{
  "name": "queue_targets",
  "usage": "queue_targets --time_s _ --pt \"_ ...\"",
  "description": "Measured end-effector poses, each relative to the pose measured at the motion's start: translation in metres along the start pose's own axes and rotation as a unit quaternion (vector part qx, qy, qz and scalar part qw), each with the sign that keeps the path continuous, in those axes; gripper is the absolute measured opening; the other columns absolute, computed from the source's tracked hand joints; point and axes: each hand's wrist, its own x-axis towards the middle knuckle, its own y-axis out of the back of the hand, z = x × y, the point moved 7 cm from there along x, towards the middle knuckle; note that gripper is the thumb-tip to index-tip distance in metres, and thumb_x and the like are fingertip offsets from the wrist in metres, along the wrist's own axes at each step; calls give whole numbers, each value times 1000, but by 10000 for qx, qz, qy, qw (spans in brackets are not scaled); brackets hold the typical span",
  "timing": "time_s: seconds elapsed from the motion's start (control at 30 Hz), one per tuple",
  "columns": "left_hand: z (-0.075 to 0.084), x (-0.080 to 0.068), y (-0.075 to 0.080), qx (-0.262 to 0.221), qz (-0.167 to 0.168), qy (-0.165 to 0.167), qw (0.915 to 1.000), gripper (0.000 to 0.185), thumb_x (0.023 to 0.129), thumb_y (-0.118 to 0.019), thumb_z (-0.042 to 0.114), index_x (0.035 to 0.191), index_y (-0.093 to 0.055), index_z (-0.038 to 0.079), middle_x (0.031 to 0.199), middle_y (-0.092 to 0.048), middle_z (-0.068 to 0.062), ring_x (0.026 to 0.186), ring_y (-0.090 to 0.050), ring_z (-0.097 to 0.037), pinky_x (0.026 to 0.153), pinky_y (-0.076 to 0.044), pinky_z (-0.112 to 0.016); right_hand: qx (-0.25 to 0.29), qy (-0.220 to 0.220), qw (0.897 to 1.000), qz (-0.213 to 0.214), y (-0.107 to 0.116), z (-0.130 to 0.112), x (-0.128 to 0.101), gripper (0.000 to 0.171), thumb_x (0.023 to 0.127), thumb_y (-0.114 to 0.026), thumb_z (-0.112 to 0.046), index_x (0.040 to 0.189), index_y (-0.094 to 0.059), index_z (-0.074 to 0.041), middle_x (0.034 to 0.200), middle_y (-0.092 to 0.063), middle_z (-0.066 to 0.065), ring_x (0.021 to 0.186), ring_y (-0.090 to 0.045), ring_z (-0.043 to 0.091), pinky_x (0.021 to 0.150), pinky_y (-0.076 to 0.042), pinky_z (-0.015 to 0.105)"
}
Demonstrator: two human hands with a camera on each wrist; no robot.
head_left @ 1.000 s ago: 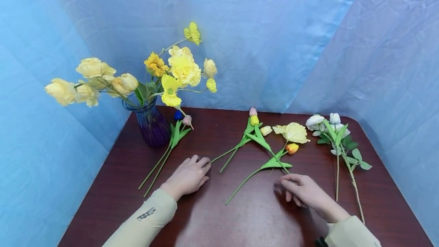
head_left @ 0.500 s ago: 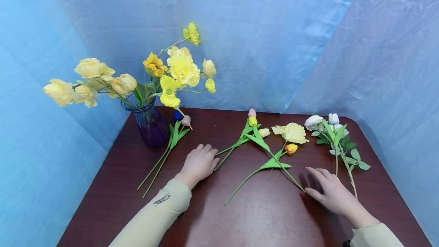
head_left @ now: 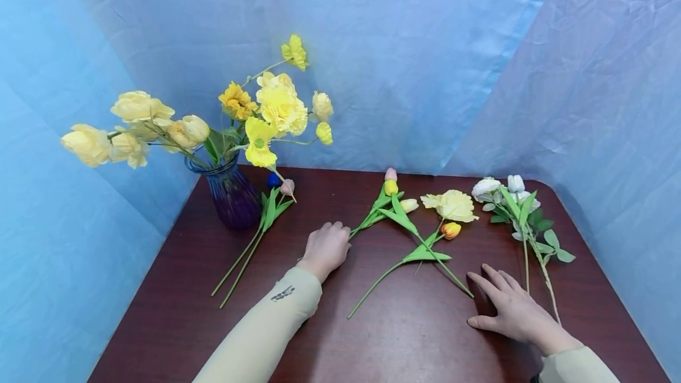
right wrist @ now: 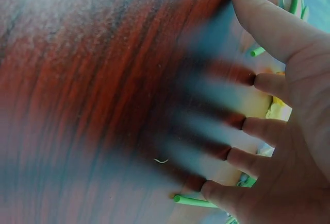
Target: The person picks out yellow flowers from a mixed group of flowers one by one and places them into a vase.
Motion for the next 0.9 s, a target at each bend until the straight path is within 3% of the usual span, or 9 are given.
queue_targets --time_s 0.17,0.33,0.7,0.9 --pt "-11 -2 6 -485 228 310 9981 14 96 -69 14 83 -65 11 82 -63 -4 76 -67 -28 61 -56 -45 97 -6 10000 -20 -1 0 0 93 78 -80 -61 148 -51 -8 153 -36 34 133 -35 63 99 -35 75" --pt "-26 -7 18 -672 521 401 9956 14 96 -70 12 83 -65 11 80 -62 -3 74 -69 -29 60 -56 -44 137 -7 9999 17 0 -2 -1 92 78 -82 -58 148 -51 -7 152 -37 34 134 -34 63 100 -35 76" --pt "-70 -23 48 -544 1026 626 9913 11 98 -69 13 88 -70 9 83 -65 -5 73 -68 -31 59 -55 -47 163 13 9999 17 -1 -2 -1 92 78 -83 -56 148 -50 -7 153 -35 35 133 -33 63 98 -35 77" --pt "-102 -34 48 -469 985 1008 9889 9 97 -69 12 91 -74 8 86 -67 -7 76 -70 -37 64 -56 -54 186 29 9998 68 -2 -2 -2 91 77 -83 -55 147 -50 -6 152 -35 36 133 -32 64 100 -32 77"
